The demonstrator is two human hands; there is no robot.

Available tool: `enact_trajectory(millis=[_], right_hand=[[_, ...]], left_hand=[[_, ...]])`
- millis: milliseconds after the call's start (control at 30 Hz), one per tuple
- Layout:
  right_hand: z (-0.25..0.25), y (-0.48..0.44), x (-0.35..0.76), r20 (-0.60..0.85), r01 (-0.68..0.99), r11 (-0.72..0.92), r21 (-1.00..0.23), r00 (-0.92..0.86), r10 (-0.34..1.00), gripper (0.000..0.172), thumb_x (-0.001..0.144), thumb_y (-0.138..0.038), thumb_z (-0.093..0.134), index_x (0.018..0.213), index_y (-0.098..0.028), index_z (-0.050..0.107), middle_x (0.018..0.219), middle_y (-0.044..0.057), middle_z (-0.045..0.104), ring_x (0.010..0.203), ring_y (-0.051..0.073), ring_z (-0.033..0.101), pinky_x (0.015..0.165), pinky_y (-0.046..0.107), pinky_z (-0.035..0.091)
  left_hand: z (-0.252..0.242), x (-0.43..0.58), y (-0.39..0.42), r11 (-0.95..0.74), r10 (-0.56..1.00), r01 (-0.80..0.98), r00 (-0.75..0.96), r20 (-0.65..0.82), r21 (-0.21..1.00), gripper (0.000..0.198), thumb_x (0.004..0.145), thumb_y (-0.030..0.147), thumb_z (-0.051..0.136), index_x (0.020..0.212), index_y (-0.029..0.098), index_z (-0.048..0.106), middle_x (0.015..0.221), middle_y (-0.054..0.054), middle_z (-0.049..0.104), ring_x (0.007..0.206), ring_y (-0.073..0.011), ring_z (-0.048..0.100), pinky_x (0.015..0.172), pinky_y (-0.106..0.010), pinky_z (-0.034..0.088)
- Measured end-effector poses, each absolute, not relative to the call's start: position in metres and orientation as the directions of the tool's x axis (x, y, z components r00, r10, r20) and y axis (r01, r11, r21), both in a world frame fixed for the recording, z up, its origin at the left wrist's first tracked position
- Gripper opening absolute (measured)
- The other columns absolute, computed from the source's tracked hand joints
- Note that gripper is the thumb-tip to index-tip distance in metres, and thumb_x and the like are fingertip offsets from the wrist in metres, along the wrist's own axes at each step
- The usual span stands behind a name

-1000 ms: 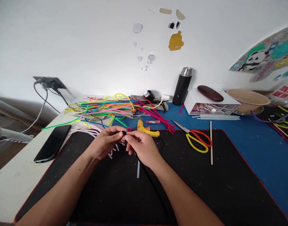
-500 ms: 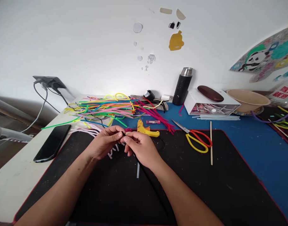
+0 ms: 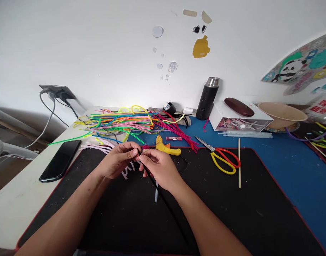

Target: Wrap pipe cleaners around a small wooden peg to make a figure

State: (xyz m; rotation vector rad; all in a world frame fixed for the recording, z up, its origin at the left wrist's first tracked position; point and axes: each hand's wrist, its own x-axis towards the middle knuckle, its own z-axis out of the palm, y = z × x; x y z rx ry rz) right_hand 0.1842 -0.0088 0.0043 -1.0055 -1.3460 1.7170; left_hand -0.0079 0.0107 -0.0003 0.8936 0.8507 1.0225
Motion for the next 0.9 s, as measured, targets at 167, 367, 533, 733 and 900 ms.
enact_trajectory(millis=[167,367,533,733,900], right_hand=[[0.0048,-0.0091,0.1844,-0.13,-0.033,-0.16,-0.987,-0.436,0.891,0.028,0.092,-0.049,0.073,0.092,-0.021,0.071,0.075,0.001,0.07,0.059,0.015,0.061,0.054,0.027,0.044],[0.0077,-0.0097,0.1844,-0.14,-0.006,-0.16,-0.987,-0.449,0.883,0.03,0.091,-0.051,0.074,0.088,-0.021,0.069,0.074,0.0,0.069,0.057,0.014,0.06,0.054,0.027,0.045],[0.0091,-0.0098,0.1846,-0.147,-0.004,-0.166,-0.986,-0.448,0.882,0.032,0.09,-0.052,0.075,0.088,-0.021,0.069,0.074,0.001,0.07,0.057,0.014,0.06,0.053,0.026,0.044],[0.0083,-0.0094,0.1852,-0.141,-0.025,-0.166,-0.986,-0.409,0.902,0.031,0.09,-0.053,0.075,0.089,-0.022,0.071,0.073,0.001,0.069,0.056,0.014,0.059,0.053,0.028,0.044],[0.0066,-0.0093,0.1842,-0.141,-0.019,-0.163,-0.986,-0.412,0.9,0.031,0.09,-0.054,0.075,0.088,-0.022,0.071,0.073,0.001,0.068,0.056,0.015,0.058,0.054,0.028,0.044]], left_hand=[[0.0025,-0.0077,0.0094,0.248,0.942,-0.333,0.304,-0.145,0.91,0.033,0.068,0.038,0.098,0.079,0.014,0.079,0.07,-0.002,0.07,0.063,-0.0112,0.059,0.064,-0.023,0.047],[0.0029,-0.0089,0.0093,0.254,0.937,-0.33,0.315,-0.148,0.909,0.034,0.067,0.038,0.099,0.078,0.013,0.078,0.072,-0.002,0.07,0.063,-0.0111,0.059,0.064,-0.024,0.048],[0.0021,-0.0105,0.0094,0.243,0.939,-0.316,0.313,-0.141,0.917,0.034,0.066,0.039,0.099,0.078,0.013,0.08,0.073,-0.003,0.071,0.064,-0.0116,0.059,0.065,-0.024,0.048],[0.0015,-0.0103,0.0106,0.247,0.943,-0.314,0.294,-0.153,0.917,0.037,0.069,0.045,0.097,0.084,0.014,0.084,0.069,-0.005,0.071,0.066,-0.0135,0.062,0.066,-0.024,0.046],[0.0011,-0.0103,0.0109,0.255,0.94,-0.315,0.301,-0.158,0.914,0.035,0.07,0.044,0.097,0.081,0.014,0.082,0.07,-0.004,0.071,0.066,-0.013,0.061,0.066,-0.024,0.046]])
